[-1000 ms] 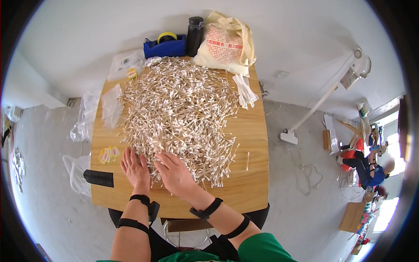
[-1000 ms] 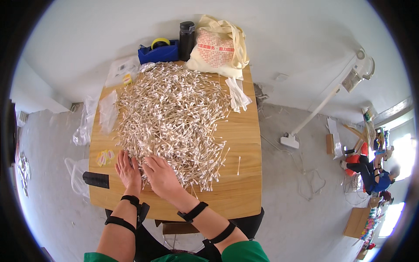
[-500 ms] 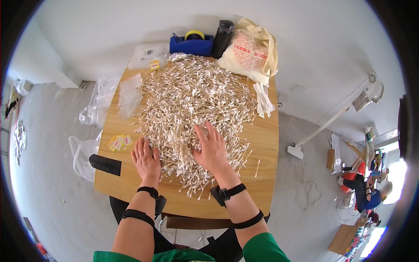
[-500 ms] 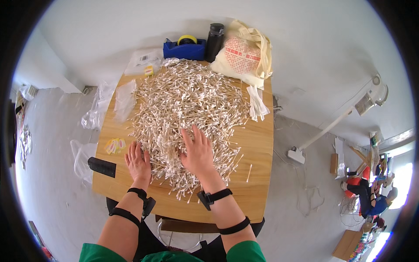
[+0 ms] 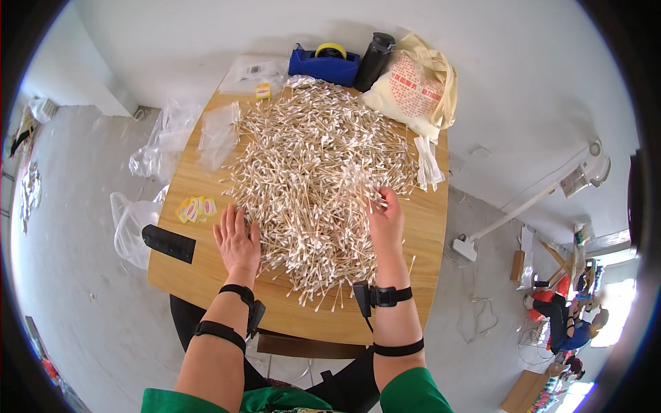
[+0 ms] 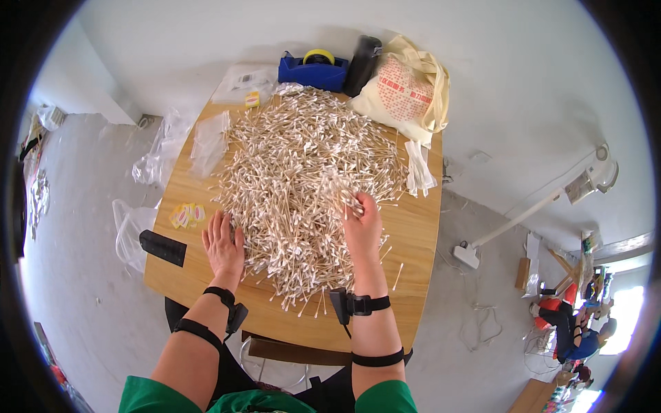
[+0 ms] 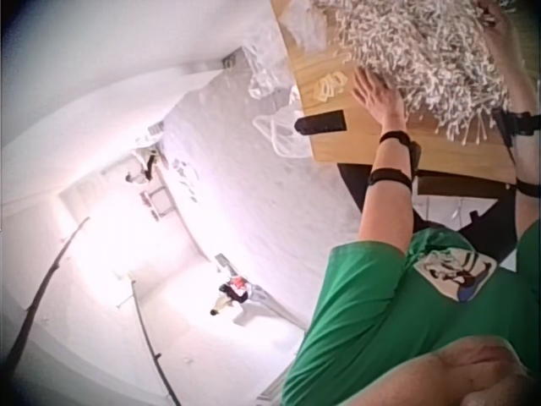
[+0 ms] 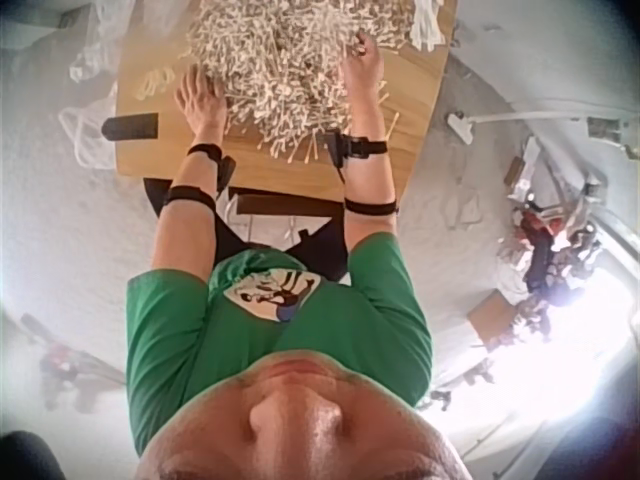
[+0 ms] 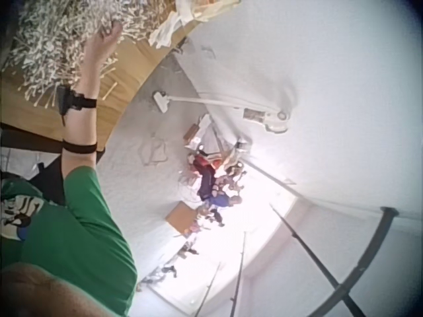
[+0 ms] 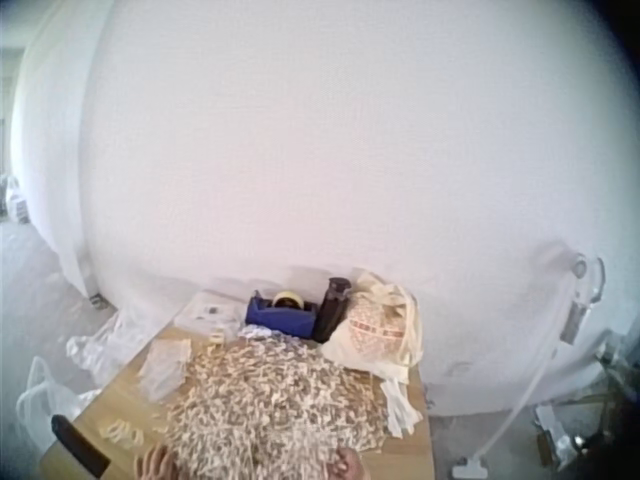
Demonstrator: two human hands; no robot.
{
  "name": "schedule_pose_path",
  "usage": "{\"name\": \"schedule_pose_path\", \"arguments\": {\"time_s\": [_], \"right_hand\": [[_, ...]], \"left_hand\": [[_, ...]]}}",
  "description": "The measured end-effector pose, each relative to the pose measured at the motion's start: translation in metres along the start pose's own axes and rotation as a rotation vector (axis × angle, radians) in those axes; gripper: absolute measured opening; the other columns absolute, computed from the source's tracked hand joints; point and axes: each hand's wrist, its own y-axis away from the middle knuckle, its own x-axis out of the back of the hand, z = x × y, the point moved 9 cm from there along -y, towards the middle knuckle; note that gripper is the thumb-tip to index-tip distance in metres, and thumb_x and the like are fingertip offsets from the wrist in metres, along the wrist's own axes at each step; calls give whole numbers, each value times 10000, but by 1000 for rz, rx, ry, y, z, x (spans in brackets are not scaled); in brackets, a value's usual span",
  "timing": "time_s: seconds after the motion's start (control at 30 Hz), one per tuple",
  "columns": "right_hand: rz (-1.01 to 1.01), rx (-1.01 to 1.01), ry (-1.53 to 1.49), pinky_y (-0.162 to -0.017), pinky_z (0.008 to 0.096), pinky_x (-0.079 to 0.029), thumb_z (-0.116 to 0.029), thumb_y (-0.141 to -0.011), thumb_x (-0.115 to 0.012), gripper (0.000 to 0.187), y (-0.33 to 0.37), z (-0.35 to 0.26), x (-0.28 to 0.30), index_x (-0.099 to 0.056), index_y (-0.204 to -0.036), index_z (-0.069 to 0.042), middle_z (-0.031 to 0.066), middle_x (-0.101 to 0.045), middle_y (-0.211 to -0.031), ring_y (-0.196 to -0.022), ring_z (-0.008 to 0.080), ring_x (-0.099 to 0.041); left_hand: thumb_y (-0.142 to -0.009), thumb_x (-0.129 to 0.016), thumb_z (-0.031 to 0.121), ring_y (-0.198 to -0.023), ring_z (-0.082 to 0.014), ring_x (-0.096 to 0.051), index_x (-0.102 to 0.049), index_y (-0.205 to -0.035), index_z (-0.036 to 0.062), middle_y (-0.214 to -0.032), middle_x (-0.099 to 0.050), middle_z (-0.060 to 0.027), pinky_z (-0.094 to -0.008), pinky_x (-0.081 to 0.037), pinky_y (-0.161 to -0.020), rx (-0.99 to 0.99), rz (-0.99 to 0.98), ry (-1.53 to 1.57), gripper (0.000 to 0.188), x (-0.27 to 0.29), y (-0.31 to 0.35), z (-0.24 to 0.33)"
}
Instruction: Sorting a large pile of cotton swabs on a wooden table.
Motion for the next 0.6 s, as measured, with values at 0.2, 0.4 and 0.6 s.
{"name": "schedule_pose_path", "arguments": {"time_s": [0.2, 0.4, 0.6], "right_hand": [[147, -50, 222, -686, 283, -470, -137, -875, -689, 180, 13, 25, 28, -585, -969, -23, 60, -627, -887, -759, 136, -565], [225, -131, 40, -666, 294, -467, -184, -858, -702, 216, 26, 50, 46, -597, -962, -26, 57, -626, -855, -754, 137, -572], [290, 176, 454, -808, 388, -479, -46, -811, -646, 181, 32, -11, 31, -627, -990, -36, 81, -656, -962, -921, 253, -607]], "left_hand": [[-972, -464, 388, -1427, -234, -285, -477, -1373, 114, -1508, -386, -70, -468, -149, -1184, -12, 10, 0, 485, -1, 0, 2], [-972, -463, 389, -1429, -232, -281, -475, -1375, 119, -1515, -378, -68, -468, -146, -1185, -6, 6, 4, 486, -2, -1, 4], [-971, -461, 395, -1434, -224, -274, -478, -1373, 122, -1518, -376, -63, -463, -140, -1190, 4, -4, -7, 487, -2, -1, 1]]}}
